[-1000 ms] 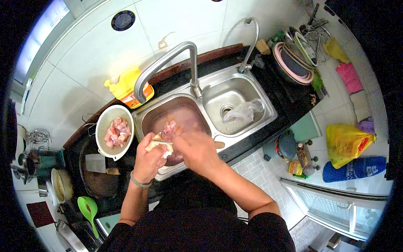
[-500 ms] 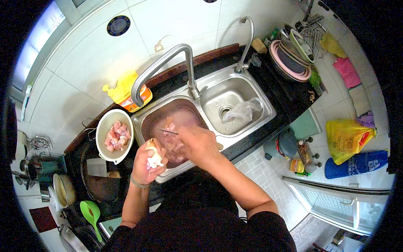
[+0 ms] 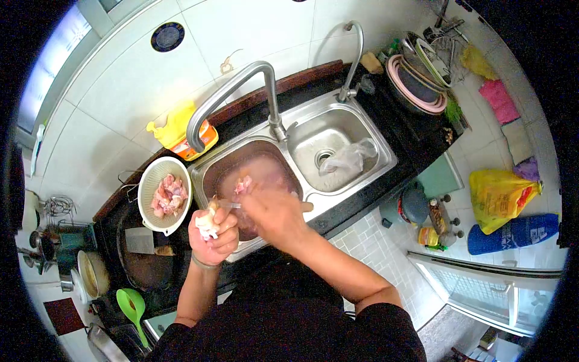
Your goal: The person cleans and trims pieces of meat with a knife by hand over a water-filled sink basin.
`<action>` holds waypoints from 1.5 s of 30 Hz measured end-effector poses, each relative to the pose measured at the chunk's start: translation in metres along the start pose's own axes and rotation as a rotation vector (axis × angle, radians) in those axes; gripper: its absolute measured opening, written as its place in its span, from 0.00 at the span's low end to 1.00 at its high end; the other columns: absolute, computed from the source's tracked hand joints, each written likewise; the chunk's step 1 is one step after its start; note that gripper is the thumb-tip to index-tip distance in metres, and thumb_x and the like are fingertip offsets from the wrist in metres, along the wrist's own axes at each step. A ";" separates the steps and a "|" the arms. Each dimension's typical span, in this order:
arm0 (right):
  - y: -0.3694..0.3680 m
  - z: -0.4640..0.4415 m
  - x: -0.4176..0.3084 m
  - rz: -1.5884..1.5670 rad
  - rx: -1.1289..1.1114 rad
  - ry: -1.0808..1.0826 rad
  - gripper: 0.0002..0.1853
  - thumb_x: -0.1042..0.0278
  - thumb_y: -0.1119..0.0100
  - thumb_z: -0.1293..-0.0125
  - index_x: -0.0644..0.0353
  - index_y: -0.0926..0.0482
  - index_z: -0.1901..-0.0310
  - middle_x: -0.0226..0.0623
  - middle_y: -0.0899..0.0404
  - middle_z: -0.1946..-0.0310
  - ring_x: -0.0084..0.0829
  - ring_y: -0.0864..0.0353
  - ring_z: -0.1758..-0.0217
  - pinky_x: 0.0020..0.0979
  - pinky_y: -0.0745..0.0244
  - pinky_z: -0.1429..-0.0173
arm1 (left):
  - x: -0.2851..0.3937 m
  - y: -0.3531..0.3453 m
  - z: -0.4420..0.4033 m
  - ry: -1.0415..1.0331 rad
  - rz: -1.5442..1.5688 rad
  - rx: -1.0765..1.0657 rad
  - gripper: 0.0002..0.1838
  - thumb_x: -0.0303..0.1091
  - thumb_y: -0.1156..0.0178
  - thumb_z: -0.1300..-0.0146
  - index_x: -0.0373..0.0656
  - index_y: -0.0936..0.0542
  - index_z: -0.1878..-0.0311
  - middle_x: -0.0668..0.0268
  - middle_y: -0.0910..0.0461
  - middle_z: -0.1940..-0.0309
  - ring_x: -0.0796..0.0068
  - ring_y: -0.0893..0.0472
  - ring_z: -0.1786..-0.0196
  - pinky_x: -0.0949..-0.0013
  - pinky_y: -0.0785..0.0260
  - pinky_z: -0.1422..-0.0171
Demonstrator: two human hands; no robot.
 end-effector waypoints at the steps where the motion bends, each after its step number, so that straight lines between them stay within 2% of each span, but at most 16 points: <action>1: -0.002 0.003 0.009 0.042 -0.054 -0.075 0.09 0.74 0.42 0.52 0.60 0.26 0.66 0.38 0.24 0.73 0.40 0.22 0.70 0.36 0.28 0.68 | -0.001 -0.001 0.000 0.002 -0.001 -0.001 0.13 0.39 0.51 0.39 0.37 0.34 0.68 0.67 0.39 0.81 0.85 0.42 0.89 0.81 0.52 0.89; 3: -0.001 0.003 0.014 0.082 -0.102 -0.152 0.08 0.74 0.42 0.52 0.60 0.26 0.67 0.37 0.24 0.73 0.39 0.22 0.70 0.36 0.28 0.68 | -0.001 -0.006 -0.001 0.009 -0.070 -0.038 0.13 0.40 0.51 0.39 0.37 0.34 0.69 0.67 0.40 0.82 0.85 0.42 0.89 0.81 0.53 0.89; 6: 0.001 0.002 0.003 0.023 -0.094 -0.051 0.08 0.73 0.41 0.52 0.59 0.27 0.68 0.37 0.25 0.74 0.39 0.23 0.72 0.36 0.29 0.70 | 0.000 0.002 0.000 0.014 0.032 -0.058 0.14 0.40 0.51 0.39 0.37 0.32 0.68 0.67 0.39 0.80 0.84 0.42 0.88 0.81 0.51 0.88; 8: -0.003 -0.002 -0.002 -0.021 0.039 0.017 0.10 0.74 0.41 0.53 0.59 0.26 0.67 0.36 0.26 0.75 0.38 0.24 0.73 0.37 0.31 0.70 | 0.000 0.001 -0.002 0.037 0.057 -0.079 0.14 0.41 0.51 0.39 0.37 0.32 0.69 0.68 0.40 0.81 0.84 0.42 0.89 0.81 0.51 0.89; 9: -0.003 0.000 0.005 0.004 -0.071 -0.036 0.14 0.73 0.40 0.53 0.61 0.24 0.62 0.37 0.24 0.73 0.39 0.22 0.70 0.37 0.29 0.68 | -0.002 0.000 -0.003 0.057 0.086 -0.100 0.14 0.41 0.51 0.39 0.38 0.32 0.69 0.68 0.41 0.82 0.84 0.42 0.89 0.81 0.51 0.89; 13: 0.000 -0.001 0.005 -0.015 -0.038 -0.112 0.16 0.73 0.41 0.53 0.61 0.24 0.59 0.38 0.23 0.72 0.39 0.21 0.69 0.37 0.28 0.67 | -0.007 -0.007 -0.003 0.052 0.102 -0.121 0.14 0.41 0.50 0.40 0.38 0.32 0.70 0.69 0.42 0.83 0.84 0.42 0.89 0.81 0.51 0.90; 16: -0.001 -0.003 -0.001 -0.078 0.103 0.058 0.11 0.78 0.43 0.55 0.61 0.22 0.66 0.38 0.28 0.80 0.40 0.26 0.77 0.36 0.32 0.74 | -0.006 -0.006 -0.004 0.086 0.175 -0.141 0.14 0.41 0.50 0.41 0.38 0.33 0.70 0.69 0.42 0.84 0.84 0.42 0.90 0.81 0.52 0.90; 18: 0.001 0.001 0.012 0.082 -0.118 -0.136 0.13 0.74 0.42 0.53 0.62 0.24 0.62 0.38 0.23 0.72 0.38 0.21 0.69 0.36 0.28 0.67 | -0.006 -0.009 -0.005 0.083 0.096 -0.176 0.12 0.39 0.49 0.39 0.40 0.35 0.69 0.69 0.41 0.85 0.83 0.42 0.89 0.80 0.51 0.90; 19: 0.002 0.000 0.012 0.081 -0.116 -0.137 0.13 0.74 0.42 0.53 0.62 0.24 0.62 0.38 0.23 0.72 0.38 0.21 0.69 0.36 0.28 0.67 | -0.005 -0.011 -0.004 0.085 0.094 -0.175 0.12 0.39 0.49 0.39 0.40 0.35 0.69 0.69 0.41 0.85 0.83 0.42 0.89 0.80 0.51 0.90; 22: 0.008 -0.002 0.003 -0.007 -0.050 -0.088 0.10 0.75 0.42 0.53 0.61 0.25 0.65 0.38 0.24 0.73 0.38 0.22 0.70 0.35 0.28 0.67 | -0.005 -0.011 -0.002 0.005 -0.095 -0.059 0.11 0.37 0.49 0.40 0.39 0.34 0.68 0.66 0.38 0.83 0.81 0.42 0.90 0.79 0.50 0.90; 25: 0.011 -0.005 -0.007 0.018 -0.052 0.005 0.08 0.75 0.43 0.53 0.60 0.26 0.68 0.37 0.25 0.74 0.38 0.24 0.72 0.36 0.30 0.70 | -0.004 -0.017 -0.003 -0.208 -0.534 0.159 0.09 0.34 0.49 0.42 0.38 0.35 0.67 0.62 0.36 0.80 0.79 0.41 0.87 0.78 0.49 0.89; 29: 0.011 -0.002 0.011 0.091 -0.049 -0.135 0.09 0.74 0.43 0.54 0.59 0.26 0.68 0.36 0.27 0.76 0.38 0.24 0.73 0.37 0.31 0.71 | -0.005 -0.012 -0.005 -0.306 -0.652 0.174 0.08 0.33 0.49 0.42 0.38 0.35 0.65 0.61 0.35 0.79 0.79 0.41 0.87 0.78 0.49 0.88; 34: 0.007 -0.003 0.001 0.029 -0.026 -0.008 0.09 0.74 0.43 0.54 0.58 0.25 0.67 0.36 0.28 0.77 0.38 0.25 0.74 0.37 0.31 0.72 | -0.005 -0.015 -0.005 -0.402 -0.942 0.390 0.14 0.31 0.50 0.42 0.37 0.34 0.54 0.63 0.32 0.79 0.79 0.41 0.88 0.77 0.49 0.86; 39: 0.007 0.000 0.007 0.139 -0.152 -0.117 0.09 0.74 0.43 0.55 0.59 0.25 0.67 0.36 0.26 0.76 0.38 0.23 0.73 0.35 0.30 0.71 | 0.001 -0.008 -0.001 -0.394 -0.957 0.434 0.17 0.31 0.50 0.43 0.37 0.34 0.50 0.64 0.32 0.80 0.80 0.41 0.88 0.77 0.49 0.86; 41: 0.009 -0.007 -0.001 0.061 -0.040 0.001 0.10 0.74 0.43 0.54 0.60 0.26 0.67 0.37 0.26 0.76 0.38 0.23 0.73 0.35 0.29 0.71 | 0.000 -0.011 -0.001 -0.402 -0.967 0.434 0.17 0.31 0.50 0.43 0.36 0.34 0.50 0.65 0.32 0.80 0.81 0.41 0.88 0.77 0.48 0.86; 45: 0.004 -0.004 0.006 0.012 -0.070 -0.008 0.10 0.74 0.43 0.55 0.61 0.26 0.67 0.37 0.27 0.77 0.38 0.24 0.74 0.36 0.30 0.71 | -0.002 -0.014 -0.003 -0.400 -0.993 0.447 0.18 0.30 0.51 0.43 0.36 0.35 0.49 0.65 0.32 0.80 0.81 0.40 0.87 0.77 0.48 0.86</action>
Point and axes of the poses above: each hand's wrist, its own z-axis away from the middle knuckle, its own y-axis out of the back of the hand, x = y × z, the point moved 2 cm from there along -z, towards the middle knuckle
